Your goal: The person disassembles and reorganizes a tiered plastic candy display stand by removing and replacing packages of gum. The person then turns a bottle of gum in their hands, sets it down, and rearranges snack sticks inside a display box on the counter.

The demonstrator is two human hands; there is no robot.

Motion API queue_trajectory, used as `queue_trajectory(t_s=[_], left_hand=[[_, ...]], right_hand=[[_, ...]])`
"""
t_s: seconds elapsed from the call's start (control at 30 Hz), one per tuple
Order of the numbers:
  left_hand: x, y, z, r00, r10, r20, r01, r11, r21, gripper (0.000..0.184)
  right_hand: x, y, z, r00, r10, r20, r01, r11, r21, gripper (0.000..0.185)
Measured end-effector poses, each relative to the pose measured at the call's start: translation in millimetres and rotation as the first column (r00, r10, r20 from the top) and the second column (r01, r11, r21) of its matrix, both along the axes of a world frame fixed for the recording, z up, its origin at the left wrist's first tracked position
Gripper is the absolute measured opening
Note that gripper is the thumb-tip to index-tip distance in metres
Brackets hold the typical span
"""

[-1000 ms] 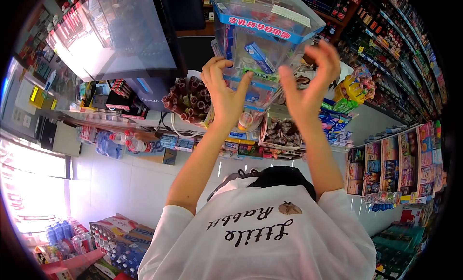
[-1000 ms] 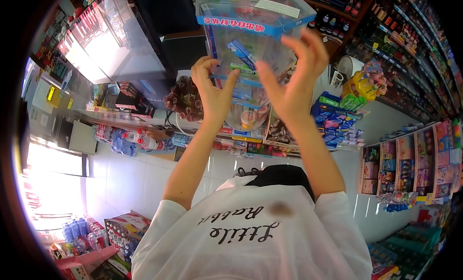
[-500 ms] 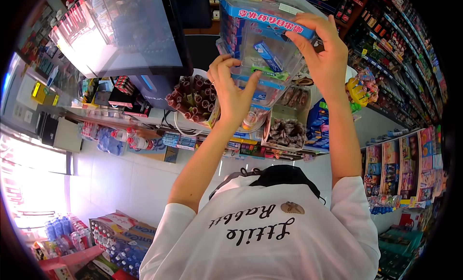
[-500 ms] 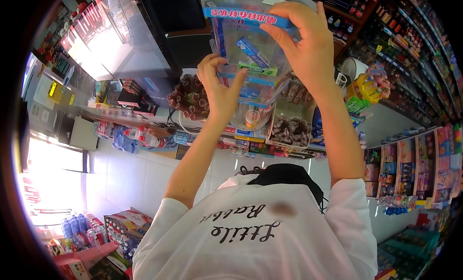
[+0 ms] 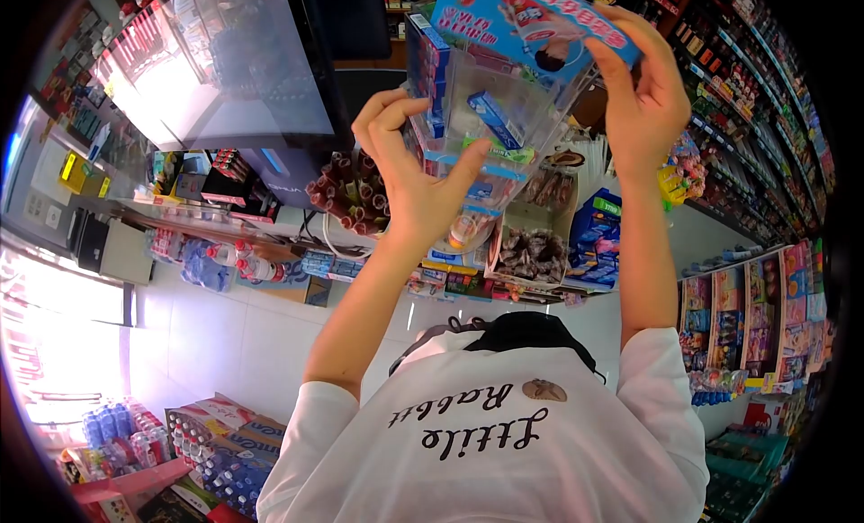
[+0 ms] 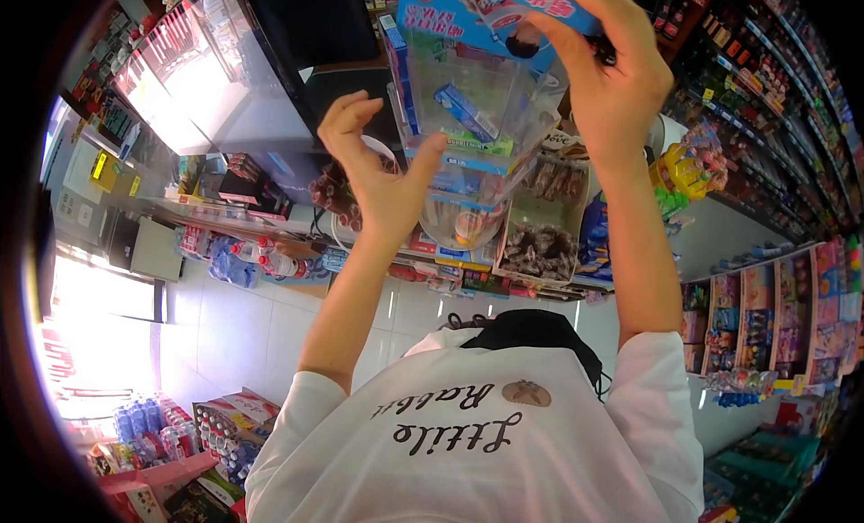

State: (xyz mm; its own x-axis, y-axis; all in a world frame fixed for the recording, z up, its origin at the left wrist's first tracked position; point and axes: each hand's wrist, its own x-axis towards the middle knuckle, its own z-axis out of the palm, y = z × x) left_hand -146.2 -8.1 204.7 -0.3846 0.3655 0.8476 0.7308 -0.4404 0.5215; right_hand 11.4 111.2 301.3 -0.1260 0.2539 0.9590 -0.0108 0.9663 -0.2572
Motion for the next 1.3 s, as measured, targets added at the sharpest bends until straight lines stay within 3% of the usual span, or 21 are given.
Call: queue_trajectory(t_s=[0.03, 0.13, 0.23, 0.33, 0.37, 0.47, 0.53, 0.57, 0.63, 0.7, 0.73, 0.8, 0.87, 0.9, 0.93, 1.0, 1.07, 1.13, 1.2, 1.23, 1.3], left_hand=[[-1, -1, 4, 0.999, -0.045, 0.031, 0.043, 0.998, 0.044, 0.068], [1, -3, 15, 0.984, -0.157, 0.081, 0.144, 0.979, 0.145, 0.071], [7, -6, 26, 0.965, -0.252, 0.068, 0.232, 0.947, 0.221, 0.077], [8, -11, 31, 0.914, -0.363, 0.182, 0.304, 0.908, 0.288, 0.084], [8, -16, 29, 0.904, -0.379, 0.199, 0.324, 0.909, 0.263, 0.094], [17, -29, 31, 0.716, -0.620, 0.322, 0.532, 0.783, 0.323, 0.105], [28, -49, 29, 0.461, -0.707, 0.536, 0.657, 0.678, 0.330, 0.122], [14, -44, -8, 0.642, -0.640, 0.423, 0.665, 0.739, 0.109, 0.114], [16, -54, -11, 0.578, -0.724, 0.376, 0.749, 0.653, 0.108, 0.106], [47, -88, 11, 0.058, -0.917, 0.395, 0.776, 0.290, 0.560, 0.104], [47, -99, -2, -0.041, -0.907, 0.420, 0.738, 0.255, 0.624, 0.093], [44, -120, -29, -0.230, -0.879, 0.418, 0.648, 0.182, 0.739, 0.071], [38, -138, -61, -0.359, -0.847, 0.393, 0.573, 0.132, 0.809, 0.054], [35, -146, -78, -0.401, -0.831, 0.387, 0.545, 0.123, 0.829, 0.050], [34, -153, -89, -0.357, -0.850, 0.387, 0.549, 0.144, 0.823, 0.050], [35, -167, -108, -0.267, -0.882, 0.389, 0.553, 0.190, 0.811, 0.052], [38, -178, -106, -0.184, -0.889, 0.419, 0.574, 0.249, 0.780, 0.054], [41, -186, -89, -0.102, -0.877, 0.470, 0.608, 0.319, 0.727, 0.054], [40, -188, -90, -0.114, -0.884, 0.453, 0.631, 0.288, 0.721, 0.057], [40, -188, -93, -0.139, -0.894, 0.427, 0.631, 0.252, 0.734, 0.058], [35, -184, -114, -0.229, -0.923, 0.310, 0.601, 0.116, 0.791, 0.060]], right_hand=[[3, -1, 2, 0.999, -0.036, -0.026, 0.036, 0.999, 0.020, 0.025], [10, 8, 11, 0.987, -0.048, -0.151, 0.098, 0.933, 0.345, 0.027], [33, -12, 13, 0.988, -0.120, -0.101, 0.153, 0.880, 0.449, 0.028], [53, -18, 3, 0.973, -0.021, -0.229, 0.115, 0.906, 0.406, 0.012], [57, -21, -1, 0.972, 0.022, -0.235, 0.080, 0.906, 0.415, 0.011], [70, -33, -8, 0.987, 0.119, -0.110, -0.044, 0.849, 0.526, 0.011], [80, -47, -17, 0.988, 0.151, 0.027, -0.136, 0.783, 0.607, 0.015], [83, -58, -29, 0.977, 0.193, 0.087, -0.207, 0.790, 0.577, 0.017], [91, -82, -43, 0.921, 0.251, 0.297, -0.372, 0.791, 0.485, 0.018], [95, -105, -37, 0.786, 0.251, 0.565, -0.521, 0.761, 0.387, 0.018], [93, -113, -29, 0.696, 0.231, 0.679, -0.584, 0.733, 0.349, 0.019], [65, -128, -26, 0.640, 0.308, 0.704, -0.675, 0.663, 0.324, 0.020], [56, -129, -13, 0.612, 0.321, 0.723, -0.701, 0.643, 0.308, 0.022], [50, -125, -1, 0.635, 0.306, 0.709, -0.654, 0.701, 0.284, 0.023], [44, -122, 10, 0.655, 0.288, 0.698, -0.604, 0.755, 0.256, 0.025], [24, -91, 44, 0.747, 0.174, 0.642, -0.340, 0.930, 0.143, 0.028], [-4, -51, 58, 0.755, 0.119, 0.645, -0.132, 0.991, -0.028, 0.027], [-18, -3, 67, 0.344, 0.314, 0.885, -0.035, 0.946, -0.322, 0.032], [-37, 17, 75, 0.008, 0.453, 0.891, 0.033, 0.891, -0.453, 0.033], [-42, 14, 81, -0.020, 0.535, 0.845, 0.123, 0.840, -0.528, 0.034], [-50, 27, 83, -0.117, 0.591, 0.798, 0.117, 0.806, -0.580, 0.036]])
